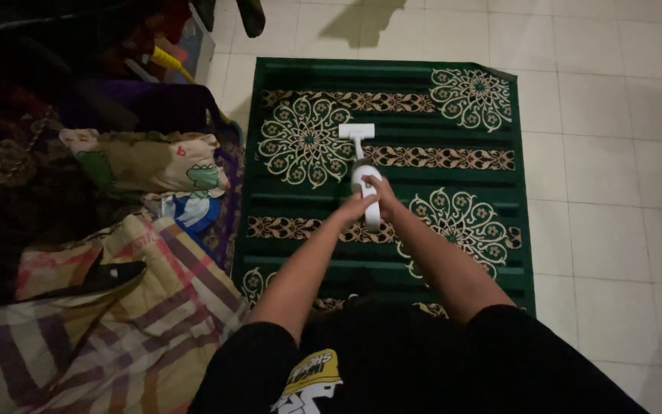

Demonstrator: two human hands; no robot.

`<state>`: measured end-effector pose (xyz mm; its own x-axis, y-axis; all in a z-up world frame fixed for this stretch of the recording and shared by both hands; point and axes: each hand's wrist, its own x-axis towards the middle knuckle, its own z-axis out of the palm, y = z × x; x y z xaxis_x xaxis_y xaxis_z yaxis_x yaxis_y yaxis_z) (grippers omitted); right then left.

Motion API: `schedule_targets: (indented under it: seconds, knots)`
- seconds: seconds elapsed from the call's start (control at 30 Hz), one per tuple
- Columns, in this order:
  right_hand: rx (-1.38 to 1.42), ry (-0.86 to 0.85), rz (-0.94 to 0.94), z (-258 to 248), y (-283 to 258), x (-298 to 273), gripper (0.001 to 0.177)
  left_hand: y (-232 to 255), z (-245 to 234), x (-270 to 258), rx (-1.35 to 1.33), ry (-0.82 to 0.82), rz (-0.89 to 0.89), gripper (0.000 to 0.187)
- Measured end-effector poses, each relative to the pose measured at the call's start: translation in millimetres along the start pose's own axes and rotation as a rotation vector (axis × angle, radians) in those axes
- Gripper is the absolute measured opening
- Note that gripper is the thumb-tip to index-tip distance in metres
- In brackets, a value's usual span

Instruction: The person uses a handheld vacuum cleaner to clean a tiled floor before moving on to vacuum a green patterned rug.

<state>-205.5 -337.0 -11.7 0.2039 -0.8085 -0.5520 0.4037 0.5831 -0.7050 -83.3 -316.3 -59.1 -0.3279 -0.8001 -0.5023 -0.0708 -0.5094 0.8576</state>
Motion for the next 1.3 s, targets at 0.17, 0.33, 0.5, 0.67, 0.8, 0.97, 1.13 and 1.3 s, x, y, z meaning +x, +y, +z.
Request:
schedule_targets:
  seconds: [0.17,0.33,0.5,0.67,0.8,0.97,1.13,1.3]
  knots:
    - [0.008,-0.033,-0.036,-23.8,53.0,-31.4,0.039,-30.6,21.9,-60.6,-0.094,-0.064,-0.012,0.057]
    - [-0.052,0.039,-0.133,-25.5,93.7,-102.2,0.044,-64.2,45.0,-131.5,-0.190,-0.196,0.039,0.058]
    - [0.038,0.057,-0.061,-4.7,103.1,-188.8,0.047,-101.0,57.4,-177.6,-0.096,-0.237,-0.027,0.062]
    - [0.016,0.140,-0.054,-11.7,127.2,-234.9,0.051,-87.1,79.7,-238.1,-0.090,-0.312,-0.022,0.064]
    - [0.025,0.181,-0.087,-26.3,141.6,-245.9,0.049,-69.3,95.6,-264.2,-0.156,-0.362,-0.075,0.064]
    - [0.055,0.191,-0.138,-35.3,151.2,-247.8,0.047,-68.0,101.7,-262.4,-0.154,-0.401,-0.079,0.064]
    - [0.063,0.198,-0.156,-48.3,145.0,-212.6,0.047,-83.6,103.9,-220.0,0.017,-0.284,-0.063,0.064]
    - [-0.088,0.251,-0.179,-75.8,117.4,-169.8,0.045,-131.7,106.0,-117.4,0.011,-0.280,0.102,0.056]
